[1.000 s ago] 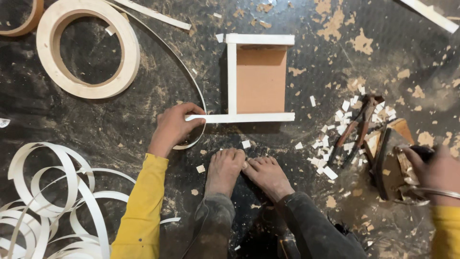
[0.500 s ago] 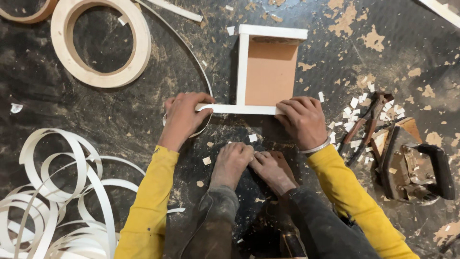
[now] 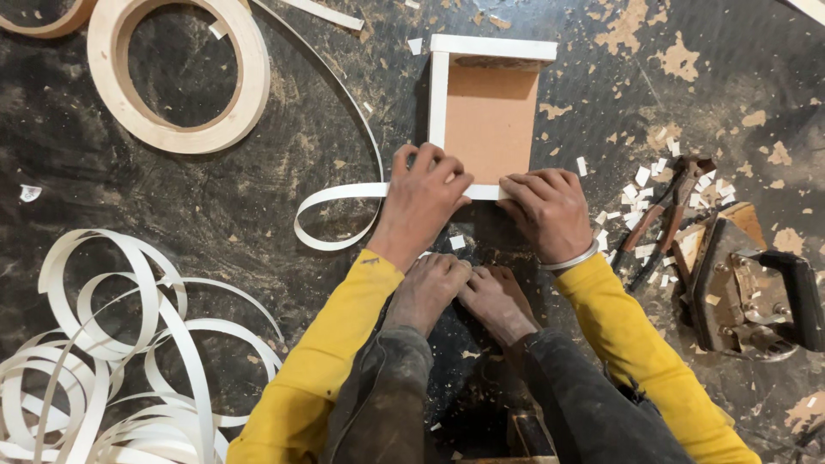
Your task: The person presses white edge banding tape onto the edges of small wooden box frames using a hot iron, aligning the tape by hand and working through multiple frames on the workbench.
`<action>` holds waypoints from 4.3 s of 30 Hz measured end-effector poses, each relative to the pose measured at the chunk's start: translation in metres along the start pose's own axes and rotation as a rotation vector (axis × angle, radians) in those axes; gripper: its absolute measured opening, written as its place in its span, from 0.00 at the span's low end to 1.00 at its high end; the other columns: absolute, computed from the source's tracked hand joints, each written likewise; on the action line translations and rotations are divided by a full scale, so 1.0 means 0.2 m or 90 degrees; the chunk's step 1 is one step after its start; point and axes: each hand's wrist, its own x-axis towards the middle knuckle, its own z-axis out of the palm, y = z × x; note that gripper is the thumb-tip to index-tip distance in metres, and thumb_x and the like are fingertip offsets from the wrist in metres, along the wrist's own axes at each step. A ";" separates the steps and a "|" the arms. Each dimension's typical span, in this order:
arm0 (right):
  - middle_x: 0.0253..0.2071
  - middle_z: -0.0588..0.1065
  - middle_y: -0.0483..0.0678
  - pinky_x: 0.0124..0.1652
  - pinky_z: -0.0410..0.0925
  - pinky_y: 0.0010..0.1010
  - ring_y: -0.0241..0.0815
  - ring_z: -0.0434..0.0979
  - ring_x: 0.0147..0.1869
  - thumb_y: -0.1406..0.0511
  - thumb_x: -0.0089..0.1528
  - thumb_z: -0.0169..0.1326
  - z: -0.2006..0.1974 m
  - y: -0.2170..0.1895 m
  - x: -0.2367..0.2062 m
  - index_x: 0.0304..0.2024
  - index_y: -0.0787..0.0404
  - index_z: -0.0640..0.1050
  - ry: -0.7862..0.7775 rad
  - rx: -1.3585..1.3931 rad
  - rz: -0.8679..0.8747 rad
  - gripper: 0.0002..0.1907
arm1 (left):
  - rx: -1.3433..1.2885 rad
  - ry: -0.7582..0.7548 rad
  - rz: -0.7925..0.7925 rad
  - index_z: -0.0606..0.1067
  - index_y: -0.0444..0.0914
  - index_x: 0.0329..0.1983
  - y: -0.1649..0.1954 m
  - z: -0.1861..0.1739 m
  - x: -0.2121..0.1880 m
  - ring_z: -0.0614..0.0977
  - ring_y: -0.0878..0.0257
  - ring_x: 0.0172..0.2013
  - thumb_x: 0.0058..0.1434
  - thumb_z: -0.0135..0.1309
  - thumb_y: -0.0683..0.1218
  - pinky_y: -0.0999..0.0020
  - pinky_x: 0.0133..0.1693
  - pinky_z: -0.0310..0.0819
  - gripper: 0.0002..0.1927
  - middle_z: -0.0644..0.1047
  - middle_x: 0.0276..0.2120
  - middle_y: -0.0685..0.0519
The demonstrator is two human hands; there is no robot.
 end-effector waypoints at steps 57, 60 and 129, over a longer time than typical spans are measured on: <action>0.64 0.69 0.56 0.70 0.54 0.43 0.53 0.63 0.69 0.53 0.74 0.35 0.24 0.14 0.16 0.73 0.64 0.62 0.263 0.290 0.305 0.30 | -0.019 0.017 -0.010 0.83 0.48 0.44 -0.01 0.07 -0.02 0.71 0.56 0.51 0.52 0.66 0.52 0.48 0.56 0.56 0.15 0.77 0.38 0.60; 0.66 0.70 0.54 0.71 0.51 0.46 0.54 0.62 0.71 0.49 0.76 0.30 0.22 0.15 0.19 0.74 0.65 0.60 0.242 0.278 0.302 0.34 | -0.013 0.017 -0.004 0.83 0.48 0.43 -0.02 0.06 -0.02 0.71 0.55 0.52 0.51 0.66 0.52 0.47 0.56 0.56 0.16 0.77 0.39 0.60; 0.45 0.78 0.42 0.59 0.59 0.50 0.45 0.75 0.54 0.55 0.53 0.65 -0.03 0.08 0.04 0.44 0.51 0.81 -0.078 -0.045 -0.008 0.18 | -0.514 -0.290 -0.401 0.84 0.37 0.39 -0.12 0.17 0.05 0.83 0.58 0.31 0.53 0.67 0.50 0.64 0.37 0.77 0.15 0.84 0.29 0.49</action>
